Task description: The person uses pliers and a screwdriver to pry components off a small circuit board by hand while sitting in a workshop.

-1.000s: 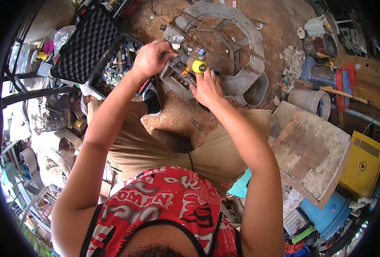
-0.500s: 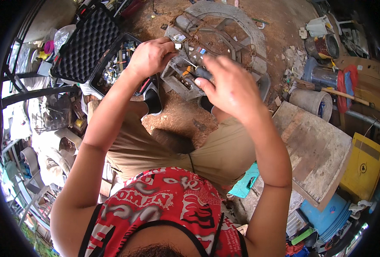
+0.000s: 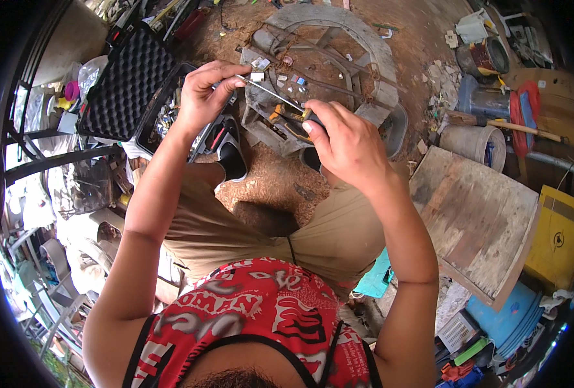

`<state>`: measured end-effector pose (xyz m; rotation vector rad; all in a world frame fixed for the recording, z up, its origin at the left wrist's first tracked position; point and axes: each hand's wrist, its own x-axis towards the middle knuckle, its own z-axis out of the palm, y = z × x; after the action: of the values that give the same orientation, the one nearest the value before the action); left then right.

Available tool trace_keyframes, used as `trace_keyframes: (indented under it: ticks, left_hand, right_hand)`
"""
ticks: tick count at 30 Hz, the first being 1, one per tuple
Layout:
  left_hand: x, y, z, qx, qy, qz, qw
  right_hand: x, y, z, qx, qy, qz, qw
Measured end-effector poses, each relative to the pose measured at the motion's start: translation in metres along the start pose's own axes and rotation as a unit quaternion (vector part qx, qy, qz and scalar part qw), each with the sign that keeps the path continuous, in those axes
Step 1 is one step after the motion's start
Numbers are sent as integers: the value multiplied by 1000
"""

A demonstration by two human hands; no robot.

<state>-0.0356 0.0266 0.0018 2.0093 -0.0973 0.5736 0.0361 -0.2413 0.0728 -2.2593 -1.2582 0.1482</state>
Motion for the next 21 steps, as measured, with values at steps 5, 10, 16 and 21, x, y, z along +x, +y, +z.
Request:
trace_keyframes:
  ticks: [5,10,16,21]
  left_hand:
    - [-4,5,9,32,51,17,998]
    - [-4,9,12,62,71,13,995]
    - [-1,10,13,64,83,17,994]
    - [-5,-4,16,-89,95,-10,991]
  right_hand:
    - [-7,0,5,-6,41,3,999]
    - [-13,-1,22,121,81,36,989]
    - [-11,0,29,167,98,25,981]
    - [-6,-7,5,15,47,15,999]
